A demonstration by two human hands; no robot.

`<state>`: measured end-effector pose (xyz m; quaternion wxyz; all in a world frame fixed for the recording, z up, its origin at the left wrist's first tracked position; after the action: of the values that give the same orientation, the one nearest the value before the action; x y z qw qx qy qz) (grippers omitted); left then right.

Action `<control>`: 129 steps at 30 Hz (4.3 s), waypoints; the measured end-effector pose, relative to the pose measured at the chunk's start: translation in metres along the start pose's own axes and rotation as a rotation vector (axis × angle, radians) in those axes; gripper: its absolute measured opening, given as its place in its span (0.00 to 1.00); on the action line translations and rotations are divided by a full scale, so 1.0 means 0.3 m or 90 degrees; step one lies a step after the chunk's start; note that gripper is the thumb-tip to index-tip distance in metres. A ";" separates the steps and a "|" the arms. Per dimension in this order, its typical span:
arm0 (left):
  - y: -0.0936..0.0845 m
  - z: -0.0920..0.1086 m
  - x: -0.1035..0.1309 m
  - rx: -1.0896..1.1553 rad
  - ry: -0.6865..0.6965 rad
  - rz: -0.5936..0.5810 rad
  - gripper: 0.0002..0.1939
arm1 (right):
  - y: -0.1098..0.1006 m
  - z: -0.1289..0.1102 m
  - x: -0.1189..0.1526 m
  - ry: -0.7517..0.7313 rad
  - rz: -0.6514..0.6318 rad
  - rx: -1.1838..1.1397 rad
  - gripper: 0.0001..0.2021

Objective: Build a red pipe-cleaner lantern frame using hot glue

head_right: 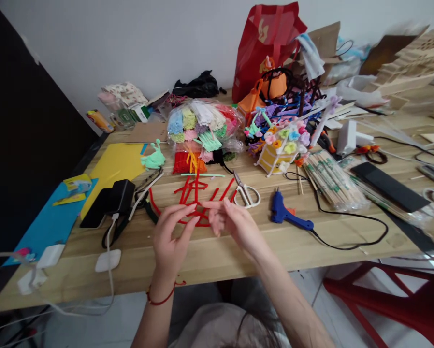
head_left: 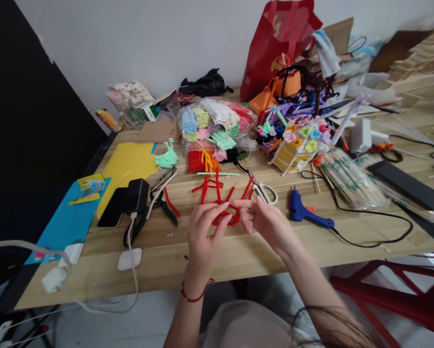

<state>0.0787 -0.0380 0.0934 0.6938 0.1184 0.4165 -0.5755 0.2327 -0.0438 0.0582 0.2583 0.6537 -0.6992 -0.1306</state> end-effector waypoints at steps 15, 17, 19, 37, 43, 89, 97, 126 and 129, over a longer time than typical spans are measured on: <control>-0.090 -0.124 0.067 0.039 -0.201 0.077 0.07 | -0.017 0.097 -0.022 -0.055 0.067 0.095 0.08; -0.108 -0.156 0.083 0.043 -0.241 0.101 0.07 | -0.029 0.099 -0.027 -0.059 0.077 0.106 0.08; -0.122 -0.174 0.095 0.044 -0.268 0.119 0.07 | -0.035 0.100 -0.032 -0.062 0.085 0.110 0.09; -0.042 -0.053 0.072 0.149 -0.234 -0.023 0.01 | 0.035 0.057 0.046 -0.351 0.125 0.419 0.12; -0.045 -0.060 0.084 0.110 -0.254 -0.020 0.05 | 0.043 0.068 0.067 -0.436 0.103 0.548 0.09; 0.145 -0.303 0.232 0.351 -0.676 -0.031 0.31 | 0.032 0.141 -0.501 -0.403 -0.254 0.658 0.16; 0.181 -0.205 0.122 0.408 -0.609 0.040 0.29 | 0.026 0.111 -0.456 -0.345 -0.173 0.559 0.08; -0.097 -0.152 0.166 0.068 -0.336 0.037 0.38 | -0.020 0.147 0.013 -0.077 0.074 0.098 0.10; -0.101 -0.087 0.114 -0.140 -0.124 -0.007 0.30 | -0.037 0.173 0.008 -0.067 0.089 0.114 0.10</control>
<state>0.0397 -0.0545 0.0623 0.7368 -0.0172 0.4081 -0.5389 0.2143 -0.0554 0.0096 0.1705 0.6157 -0.7648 -0.0835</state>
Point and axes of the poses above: each hand's wrist, its own x-axis away from the middle knuckle, its own y-axis out of the palm, z = x × y, the point moved 5 cm from there along -x, towards the middle knuckle, and after that the axes turned 10 degrees about z, right-handed, at the moved point
